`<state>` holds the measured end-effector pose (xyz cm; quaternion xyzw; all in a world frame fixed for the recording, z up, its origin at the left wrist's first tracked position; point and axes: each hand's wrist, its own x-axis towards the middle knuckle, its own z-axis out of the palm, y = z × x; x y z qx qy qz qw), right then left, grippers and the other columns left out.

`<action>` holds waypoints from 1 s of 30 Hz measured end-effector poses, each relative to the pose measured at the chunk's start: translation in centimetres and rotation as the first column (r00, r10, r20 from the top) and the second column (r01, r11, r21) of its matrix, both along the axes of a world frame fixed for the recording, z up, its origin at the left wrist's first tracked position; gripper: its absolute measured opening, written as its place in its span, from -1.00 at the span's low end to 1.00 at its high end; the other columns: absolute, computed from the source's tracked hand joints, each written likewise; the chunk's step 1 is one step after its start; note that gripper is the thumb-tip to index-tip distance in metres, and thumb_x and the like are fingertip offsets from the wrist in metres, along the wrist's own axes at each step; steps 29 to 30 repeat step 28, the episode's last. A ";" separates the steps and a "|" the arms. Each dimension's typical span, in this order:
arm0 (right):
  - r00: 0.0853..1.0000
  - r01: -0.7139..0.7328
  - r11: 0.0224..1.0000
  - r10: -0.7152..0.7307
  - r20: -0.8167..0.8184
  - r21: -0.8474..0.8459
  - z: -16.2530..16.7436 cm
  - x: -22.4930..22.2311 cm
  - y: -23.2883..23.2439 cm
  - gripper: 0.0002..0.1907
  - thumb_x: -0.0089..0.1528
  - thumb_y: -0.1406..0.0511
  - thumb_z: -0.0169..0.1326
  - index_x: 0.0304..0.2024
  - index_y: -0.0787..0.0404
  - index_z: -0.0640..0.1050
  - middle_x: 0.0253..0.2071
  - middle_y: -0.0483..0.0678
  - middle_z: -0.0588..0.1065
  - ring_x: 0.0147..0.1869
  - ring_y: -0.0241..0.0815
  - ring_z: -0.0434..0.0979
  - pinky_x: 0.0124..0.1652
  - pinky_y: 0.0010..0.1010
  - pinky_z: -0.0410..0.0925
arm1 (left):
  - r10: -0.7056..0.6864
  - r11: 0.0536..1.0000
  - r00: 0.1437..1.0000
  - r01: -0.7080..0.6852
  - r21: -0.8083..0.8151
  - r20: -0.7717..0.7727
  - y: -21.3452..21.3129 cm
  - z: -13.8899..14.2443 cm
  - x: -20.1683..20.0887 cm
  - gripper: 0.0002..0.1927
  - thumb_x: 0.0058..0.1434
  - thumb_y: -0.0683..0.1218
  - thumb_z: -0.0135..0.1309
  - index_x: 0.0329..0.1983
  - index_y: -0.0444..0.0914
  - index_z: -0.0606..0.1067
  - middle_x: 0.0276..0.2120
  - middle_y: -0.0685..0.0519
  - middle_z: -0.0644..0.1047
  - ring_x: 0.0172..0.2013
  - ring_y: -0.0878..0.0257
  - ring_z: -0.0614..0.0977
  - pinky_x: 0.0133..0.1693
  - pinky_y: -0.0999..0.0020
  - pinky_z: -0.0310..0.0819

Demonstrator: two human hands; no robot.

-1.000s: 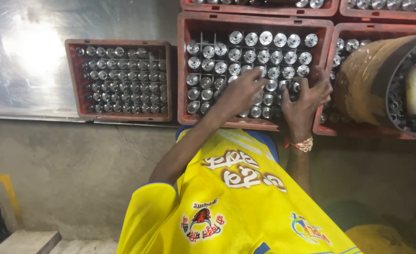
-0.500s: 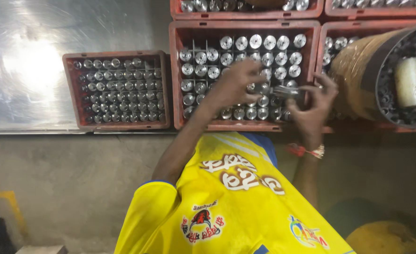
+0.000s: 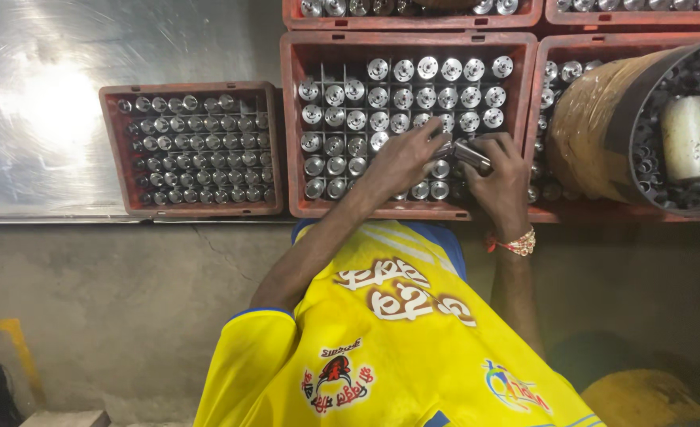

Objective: The person places small metal caps into a grid tray, then uses a cylindrical tool to press and align them. The person continues to adjust and press the caps to ensure they are seated correctly in the tray.

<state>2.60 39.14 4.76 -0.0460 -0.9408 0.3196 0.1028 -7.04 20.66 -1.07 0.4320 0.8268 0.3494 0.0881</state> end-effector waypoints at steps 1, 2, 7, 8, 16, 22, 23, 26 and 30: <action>0.999 -0.014 1.000 0.013 -0.033 -0.005 0.1 -0.1 -0.1 -0.65 0.07 0.46 0.34 -0.10 0.27 0.58 -0.06 0.06 0.53 0.01 0.05 0.60 -0.03 -0.26 0.45 | 0.000 1.000 1.000 0.000 0.004 -0.005 0.1 0.3 -0.1 -0.43 0.03 -0.14 0.32 0.13 -0.31 0.47 0.11 -0.12 0.40 -0.10 -0.02 0.66 -0.11 0.20 0.65; 1.000 0.018 0.995 -0.018 0.000 -0.096 0.1 -0.1 0.1 -0.67 0.11 0.45 0.33 -0.07 0.26 0.59 -0.04 0.04 0.54 0.02 0.02 0.61 -0.02 -0.28 0.44 | -0.015 0.999 0.995 0.011 0.046 0.099 0.3 0.4 -0.1 -0.49 0.08 -0.14 0.30 0.11 -0.31 0.48 0.08 -0.10 0.41 -0.12 0.01 0.66 -0.10 0.23 0.66; 0.969 0.248 0.964 -0.247 0.022 -0.095 -0.4 1.0 0.8 -0.73 0.24 0.41 0.36 -0.02 0.21 0.62 0.13 0.01 0.50 0.27 0.07 0.42 0.28 -0.13 0.30 | -0.053 0.977 0.904 -0.041 0.210 0.424 0.9 1.8 0.0 -0.77 0.27 -0.18 0.21 -0.01 -0.29 0.55 -0.05 -0.02 0.47 -0.20 0.14 0.68 -0.15 0.27 0.66; 0.963 0.267 0.964 -0.267 0.038 0.005 -0.6 1.1 0.7 -0.68 0.19 0.37 0.38 -0.01 0.21 0.62 0.23 0.08 0.39 0.34 0.16 0.30 0.30 -0.02 0.20 | -0.043 0.978 0.921 -0.039 0.203 0.386 0.8 2.1 0.0 -0.78 0.27 -0.19 0.19 -0.02 -0.30 0.56 -0.05 -0.02 0.47 -0.17 0.12 0.67 -0.12 0.25 0.65; 0.910 0.314 0.897 -0.378 0.171 0.313 -3.3 -0.2 0.3 -0.56 -0.01 0.26 0.43 -0.09 0.15 0.63 0.55 0.14 0.06 0.53 0.31 -0.03 0.32 0.31 -0.08 | 0.087 0.974 0.981 -0.120 0.192 0.171 -1.7 4.5 -1.3 -0.87 0.25 -0.19 0.19 -0.15 -0.29 0.57 -0.06 -0.02 0.51 0.00 0.08 0.58 0.07 0.16 0.52; 0.968 0.238 0.966 -0.244 -0.055 -0.103 -0.6 3.5 3.1 -0.65 0.18 0.35 0.30 0.03 0.23 0.60 0.39 0.08 0.31 0.49 0.12 0.37 0.43 0.08 0.30 | 0.407 0.886 0.911 -0.411 0.216 0.066 -7.4 6.1 -1.3 -0.84 0.23 -0.23 0.22 -0.12 -0.31 0.57 -0.03 -0.06 0.51 0.03 0.00 0.54 0.10 0.10 0.43; 0.959 0.198 0.824 -0.276 -0.072 -0.530 -0.8 3.7 3.2 -0.60 0.21 0.29 0.30 0.09 0.24 0.58 0.37 0.09 0.33 0.39 0.09 0.44 0.33 0.02 0.38 | 0.486 0.851 0.871 -0.489 0.191 0.063 -8.5 6.2 -1.1 -0.85 0.24 -0.23 0.22 -0.12 -0.30 0.58 -0.04 -0.05 0.51 0.03 0.00 0.54 0.10 0.09 0.43; 0.933 0.025 -0.060 -0.358 0.045 -0.998 -3.4 5.3 3.9 -0.46 0.34 0.17 0.25 0.28 0.29 0.45 0.25 0.12 0.35 0.13 -0.01 0.56 0.10 -0.20 0.53 | 0.630 0.766 0.776 -0.630 0.129 0.046 -10.7 5.6 -0.4 -0.87 0.26 -0.24 0.21 -0.13 -0.28 0.58 -0.04 -0.04 0.52 0.03 0.00 0.54 0.10 0.10 0.43; 0.922 0.036 -0.213 -0.369 0.115 -0.976 -6.0 6.6 5.8 -0.42 0.43 0.16 0.21 0.36 0.32 0.37 0.17 0.14 0.33 0.09 -0.06 0.54 0.06 -0.30 0.52 | 0.664 0.742 0.747 -0.664 0.089 0.031 -12.0 4.8 0.2 -0.87 0.27 -0.24 0.21 -0.12 -0.28 0.58 -0.02 -0.06 0.52 0.05 -0.02 0.51 0.09 0.11 0.43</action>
